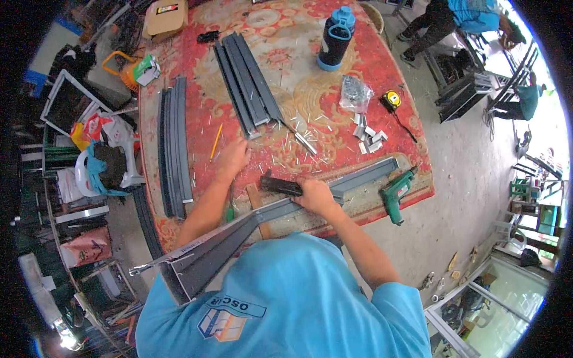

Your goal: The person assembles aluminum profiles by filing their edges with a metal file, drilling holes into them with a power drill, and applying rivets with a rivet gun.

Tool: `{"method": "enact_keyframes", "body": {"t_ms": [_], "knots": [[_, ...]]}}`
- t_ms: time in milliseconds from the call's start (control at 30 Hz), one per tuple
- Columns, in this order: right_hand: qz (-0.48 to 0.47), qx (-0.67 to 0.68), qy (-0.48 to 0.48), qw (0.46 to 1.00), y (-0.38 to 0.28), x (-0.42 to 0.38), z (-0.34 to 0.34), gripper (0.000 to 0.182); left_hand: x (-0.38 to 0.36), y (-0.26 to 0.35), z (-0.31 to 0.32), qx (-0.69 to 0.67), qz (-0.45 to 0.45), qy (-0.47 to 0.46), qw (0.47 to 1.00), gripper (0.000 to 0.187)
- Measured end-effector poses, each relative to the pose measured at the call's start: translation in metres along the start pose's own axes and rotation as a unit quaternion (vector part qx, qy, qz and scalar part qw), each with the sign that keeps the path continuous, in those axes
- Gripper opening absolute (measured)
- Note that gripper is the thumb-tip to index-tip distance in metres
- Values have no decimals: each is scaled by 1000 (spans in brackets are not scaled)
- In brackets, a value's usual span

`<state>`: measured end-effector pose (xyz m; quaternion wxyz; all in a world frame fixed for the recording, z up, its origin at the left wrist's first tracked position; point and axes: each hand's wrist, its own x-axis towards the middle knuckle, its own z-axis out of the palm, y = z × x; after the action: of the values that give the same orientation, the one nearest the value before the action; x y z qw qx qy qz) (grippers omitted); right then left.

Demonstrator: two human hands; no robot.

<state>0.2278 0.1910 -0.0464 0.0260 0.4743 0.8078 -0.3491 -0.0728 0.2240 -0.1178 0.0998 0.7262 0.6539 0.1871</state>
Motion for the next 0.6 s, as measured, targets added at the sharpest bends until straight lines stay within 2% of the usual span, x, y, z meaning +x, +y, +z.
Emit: {"method": "enact_keyframes", "body": {"t_ms": [133, 200, 233, 300, 333, 400, 433, 500, 533, 600], "knots": [[8, 9, -8, 1000, 1, 0, -1, 45, -6, 3, 0, -36, -24, 16, 999, 17], [-12, 35, 31, 999, 2, -1, 0, 41, -14, 11, -3, -181, -209, -20, 961, 18], [-12, 38, 30, 999, 3, -2, 0, 41, -18, 12, -5, -179, -210, -22, 961, 18], [-8, 56, 31, 998, 5, 0, -1, 42, -28, 16, -9, -375, -271, -6, 886, 21], [-8, 58, 31, 998, 2, 0, -5, 42, -33, 27, -24, -374, -271, -7, 887, 21], [2, 77, 12, 997, -3, -2, -15, 47, -48, 55, -62, -616, -334, -80, 709, 23], [-10, 73, 32, 997, 3, -1, -8, 46, -57, 69, -77, -616, -336, -79, 709, 23], [0, 89, 16, 996, 5, 0, -9, 46, -71, 91, -100, -690, -254, -166, 657, 21], [12, 105, 2, 994, 6, 2, -11, 45, -74, 95, -104, -690, -256, -160, 658, 21], [-5, 121, -12, 993, 8, 0, -14, 45, -79, 102, -110, -683, -238, -218, 655, 15]]}}
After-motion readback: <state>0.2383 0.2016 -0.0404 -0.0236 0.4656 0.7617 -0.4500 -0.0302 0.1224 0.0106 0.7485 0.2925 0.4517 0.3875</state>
